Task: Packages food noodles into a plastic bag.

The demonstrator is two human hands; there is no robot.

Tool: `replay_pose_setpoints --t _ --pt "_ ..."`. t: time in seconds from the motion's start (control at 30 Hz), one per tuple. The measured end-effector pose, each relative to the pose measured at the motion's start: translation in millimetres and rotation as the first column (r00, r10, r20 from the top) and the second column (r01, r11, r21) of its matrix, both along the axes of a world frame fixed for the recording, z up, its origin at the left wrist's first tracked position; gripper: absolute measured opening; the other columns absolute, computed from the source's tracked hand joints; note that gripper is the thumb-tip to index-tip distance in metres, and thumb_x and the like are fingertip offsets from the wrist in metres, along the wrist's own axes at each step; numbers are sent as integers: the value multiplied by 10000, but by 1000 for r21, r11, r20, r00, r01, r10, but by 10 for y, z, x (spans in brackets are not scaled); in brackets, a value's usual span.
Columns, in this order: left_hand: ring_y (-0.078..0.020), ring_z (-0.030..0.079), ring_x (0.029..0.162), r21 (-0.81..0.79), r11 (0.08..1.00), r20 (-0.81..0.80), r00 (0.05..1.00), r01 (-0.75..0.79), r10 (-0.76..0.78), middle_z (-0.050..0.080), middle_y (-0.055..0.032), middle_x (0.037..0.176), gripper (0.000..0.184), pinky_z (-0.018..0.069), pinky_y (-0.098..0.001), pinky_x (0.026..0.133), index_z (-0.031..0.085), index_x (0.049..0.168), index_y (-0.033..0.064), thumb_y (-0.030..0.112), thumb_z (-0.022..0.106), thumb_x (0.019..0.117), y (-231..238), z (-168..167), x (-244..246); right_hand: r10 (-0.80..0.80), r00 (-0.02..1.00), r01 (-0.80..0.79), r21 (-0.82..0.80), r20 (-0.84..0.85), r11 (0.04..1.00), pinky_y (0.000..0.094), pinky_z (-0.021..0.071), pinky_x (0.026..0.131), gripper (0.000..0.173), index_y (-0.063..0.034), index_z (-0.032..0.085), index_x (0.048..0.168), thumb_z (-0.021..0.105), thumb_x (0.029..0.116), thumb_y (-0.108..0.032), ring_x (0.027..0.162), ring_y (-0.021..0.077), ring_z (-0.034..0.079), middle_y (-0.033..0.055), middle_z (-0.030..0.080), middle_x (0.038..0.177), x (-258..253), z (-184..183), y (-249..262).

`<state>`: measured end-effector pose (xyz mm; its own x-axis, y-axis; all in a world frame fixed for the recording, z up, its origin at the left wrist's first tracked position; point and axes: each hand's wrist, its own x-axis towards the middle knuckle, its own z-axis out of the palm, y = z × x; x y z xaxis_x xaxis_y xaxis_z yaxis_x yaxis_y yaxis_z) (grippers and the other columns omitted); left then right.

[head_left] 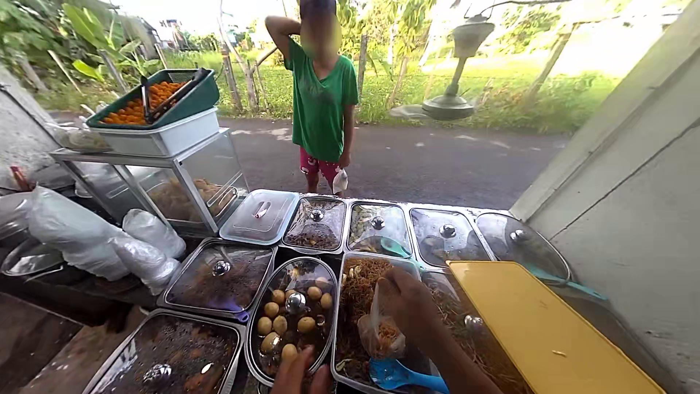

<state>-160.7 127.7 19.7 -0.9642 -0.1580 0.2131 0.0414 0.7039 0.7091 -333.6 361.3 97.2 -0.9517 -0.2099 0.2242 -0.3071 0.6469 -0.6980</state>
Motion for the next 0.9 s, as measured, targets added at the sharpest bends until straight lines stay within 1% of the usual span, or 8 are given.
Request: replay_pose_setpoints --t 0.1,0.23,0.4,0.57,0.63,0.77,0.83,0.9 --pt "-201 711 893 73 986 140 978 147 -156 716 -93 1053 589 612 -424 829 605 1381 32 474 626 991 597 359 -923 31 1000 -31 -21 3 999 337 569 869 256 -68 704 1056 533 1042 -258 922 153 672 65 686 971 25 -3 -100" --pt "-159 698 744 391 914 213 955 110 -206 711 -60 886 195 612 -380 728 733 982 64 203 597 997 817 334 -1429 32 999 -32 -3 -8 999 334 563 890 285 -63 710 1058 522 1046 -277 945 157 672 68 688 971 -8 45 -48" --pt "-167 681 861 635 772 158 978 5 -136 668 -90 1030 179 610 -327 772 760 1092 68 162 645 992 798 418 -1368 47 996 -48 7 82 999 376 558 913 298 -53 695 1067 523 1045 -295 968 199 671 94 684 992 -67 -59 156" --pt "-223 692 776 910 410 120 985 -58 -127 711 -167 927 170 603 -367 717 680 1097 -50 68 582 1024 1002 481 -1504 62 995 -58 -56 76 997 362 555 899 285 -61 702 1047 541 1040 -297 945 181 666 84 683 976 -119 -227 237" --pt "-204 679 759 883 465 137 981 -58 -138 707 -143 900 184 588 -346 687 689 1080 -27 116 582 1036 1034 522 -1584 50 996 -40 -129 75 991 350 562 885 286 -84 708 1062 549 1040 -322 935 147 670 55 694 977 -156 -270 309" --pt "-127 599 621 639 768 216 953 26 -213 676 -45 797 183 499 -291 553 731 1013 60 207 621 1017 993 572 -1771 -51 983 103 -300 177 948 364 587 736 380 -110 701 1075 515 1057 -442 782 132 665 26 684 906 -134 -538 609" --pt "-125 594 616 558 830 286 934 18 -213 675 -33 791 188 495 -305 561 736 997 82 243 639 1006 933 619 -1815 -65 959 72 -17 275 997 469 574 859 416 -69 702 1105 467 1068 -411 929 247 689 114 696 1010 7 -717 740" --pt "-127 517 502 555 832 324 926 -21 -193 636 -43 737 204 441 -288 453 724 972 74 259 647 1007 880 658 -1790 -14 885 -171 352 466 920 631 515 989 403 -38 688 1206 540 1037 -373 1190 412 629 222 673 1212 204 -900 736"
